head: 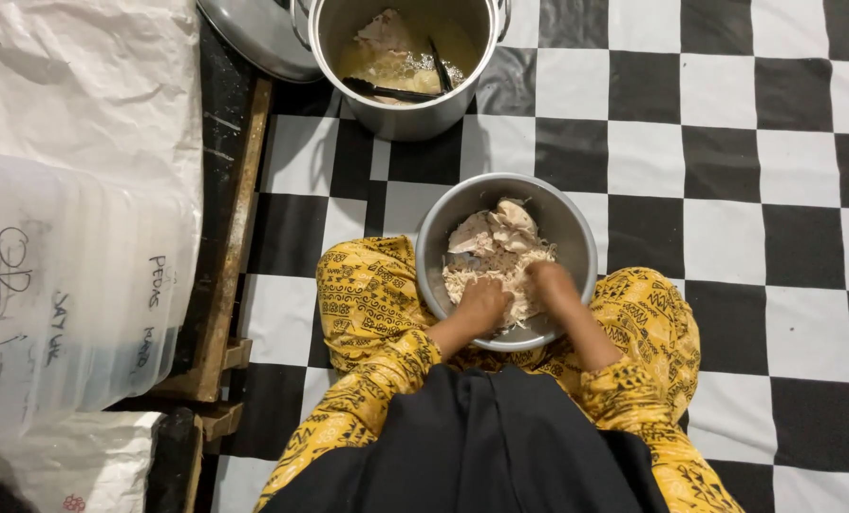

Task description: Shredding cooked meat by hand into a metal bowl while sitting on a checkered floor mat.

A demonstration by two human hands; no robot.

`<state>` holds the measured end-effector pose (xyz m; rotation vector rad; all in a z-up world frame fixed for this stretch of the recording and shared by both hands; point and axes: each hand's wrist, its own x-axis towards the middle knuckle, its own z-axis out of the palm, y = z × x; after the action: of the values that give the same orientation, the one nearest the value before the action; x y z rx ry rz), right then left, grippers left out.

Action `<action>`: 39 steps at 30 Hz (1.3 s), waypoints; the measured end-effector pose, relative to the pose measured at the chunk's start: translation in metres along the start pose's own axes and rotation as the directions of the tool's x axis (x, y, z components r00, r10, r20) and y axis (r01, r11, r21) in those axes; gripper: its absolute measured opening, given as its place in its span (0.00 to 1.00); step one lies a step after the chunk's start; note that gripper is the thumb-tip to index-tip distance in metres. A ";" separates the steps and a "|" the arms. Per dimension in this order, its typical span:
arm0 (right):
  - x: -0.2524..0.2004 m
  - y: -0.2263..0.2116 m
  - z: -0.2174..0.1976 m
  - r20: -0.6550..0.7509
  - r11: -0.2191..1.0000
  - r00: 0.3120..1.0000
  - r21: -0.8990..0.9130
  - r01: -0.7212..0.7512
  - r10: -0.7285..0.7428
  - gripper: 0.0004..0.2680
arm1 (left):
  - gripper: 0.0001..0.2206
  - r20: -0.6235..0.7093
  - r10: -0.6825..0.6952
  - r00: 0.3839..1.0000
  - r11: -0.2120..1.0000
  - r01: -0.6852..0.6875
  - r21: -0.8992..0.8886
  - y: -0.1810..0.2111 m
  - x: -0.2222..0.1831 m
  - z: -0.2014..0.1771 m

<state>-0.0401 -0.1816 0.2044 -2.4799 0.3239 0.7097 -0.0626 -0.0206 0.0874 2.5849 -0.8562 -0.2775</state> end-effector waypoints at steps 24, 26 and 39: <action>0.010 -0.017 -0.042 -0.161 0.897 0.883 -0.109 0.428 -0.441 0.14 | 0.17 -0.146 -0.190 0.971 0.974 0.204 0.094 -0.007 -0.018 -0.051; 0.059 -0.010 -0.023 -0.217 0.912 0.886 -0.095 0.398 -0.409 0.14 | 0.13 -0.146 -0.201 0.969 0.974 0.214 0.081 -0.008 -0.017 -0.050; 0.084 -0.019 -0.002 -0.070 0.880 0.884 0.088 0.467 -0.462 0.28 | 0.06 -0.196 -0.319 0.927 0.939 0.280 -0.201 -0.046 0.003 0.015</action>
<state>0.0374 -0.1734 0.1682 -2.3438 -0.2167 0.4189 -0.0408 0.0067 0.0538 2.5180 -0.3373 -0.1299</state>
